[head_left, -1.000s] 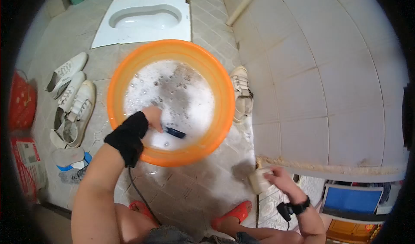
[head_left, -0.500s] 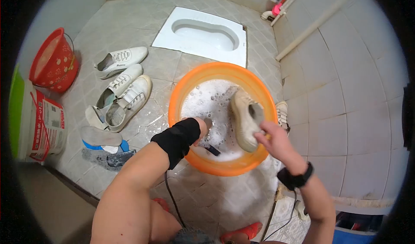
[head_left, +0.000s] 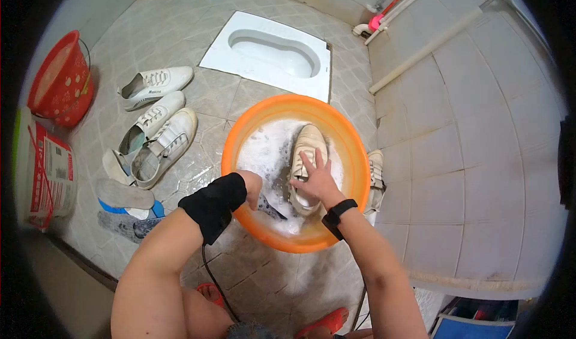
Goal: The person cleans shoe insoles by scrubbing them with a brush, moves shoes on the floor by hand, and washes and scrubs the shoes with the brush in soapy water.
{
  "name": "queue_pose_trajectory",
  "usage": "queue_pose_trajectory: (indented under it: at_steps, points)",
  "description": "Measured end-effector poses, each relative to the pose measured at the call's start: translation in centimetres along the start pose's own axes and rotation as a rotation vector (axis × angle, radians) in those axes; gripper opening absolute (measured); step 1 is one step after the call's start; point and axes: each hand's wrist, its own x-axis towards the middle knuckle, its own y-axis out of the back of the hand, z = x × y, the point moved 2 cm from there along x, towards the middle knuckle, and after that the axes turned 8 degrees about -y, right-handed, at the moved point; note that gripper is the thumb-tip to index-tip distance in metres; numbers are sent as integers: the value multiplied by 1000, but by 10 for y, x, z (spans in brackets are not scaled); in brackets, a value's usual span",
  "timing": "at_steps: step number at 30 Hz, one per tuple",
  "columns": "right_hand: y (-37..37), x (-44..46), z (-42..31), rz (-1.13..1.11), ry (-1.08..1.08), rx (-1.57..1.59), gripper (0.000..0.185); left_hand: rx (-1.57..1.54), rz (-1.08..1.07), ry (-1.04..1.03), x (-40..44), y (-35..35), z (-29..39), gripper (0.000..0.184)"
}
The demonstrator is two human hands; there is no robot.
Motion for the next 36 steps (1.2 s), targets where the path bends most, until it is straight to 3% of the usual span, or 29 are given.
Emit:
queue_pose_trajectory:
  at_steps: [2,6,13,15,17,18,20,23,25,27,29,31,32,36]
  points:
    - [-30,12,6,-251,59,-3,88,9,67,-52,1,-4,-2,47]
    - [-52,9,0,-432,-60,-32,95,-76,6,-40,4,-3,-2,47]
    - [-85,16,17,-412,46,13,78,2,-20,-29,23,-6,-10,49]
    - [-89,19,19,-396,43,-97,71,31,-58,-1,25,-6,-8,50]
    - [-87,19,12,-479,116,-415,78,3,-4,-29,25,-9,-12,51]
    - [-84,18,10,-475,125,-410,78,4,-4,-19,21,-7,-10,51]
    - [-73,14,12,-435,-19,-6,90,45,-22,19,17,-2,-4,54]
    - [-21,-5,-11,-551,-30,-133,102,42,55,-16,25,-13,-12,54]
    - [-25,-22,-8,-502,53,-223,94,-39,-25,-25,20,-10,-12,55]
    - [-30,-43,1,-535,13,-263,87,-50,62,-114,29,-15,-17,50]
    - [-43,-42,15,-415,75,-261,94,-21,15,-69,22,-7,-7,49]
    - [-58,-34,31,-362,110,-297,59,14,-35,-28,24,-7,-2,47]
    - [-75,-25,37,-245,172,-408,52,19,-19,-25,25,-9,-4,45]
    - [-54,-18,24,-370,79,-302,59,3,-3,-17,18,-10,-3,44]
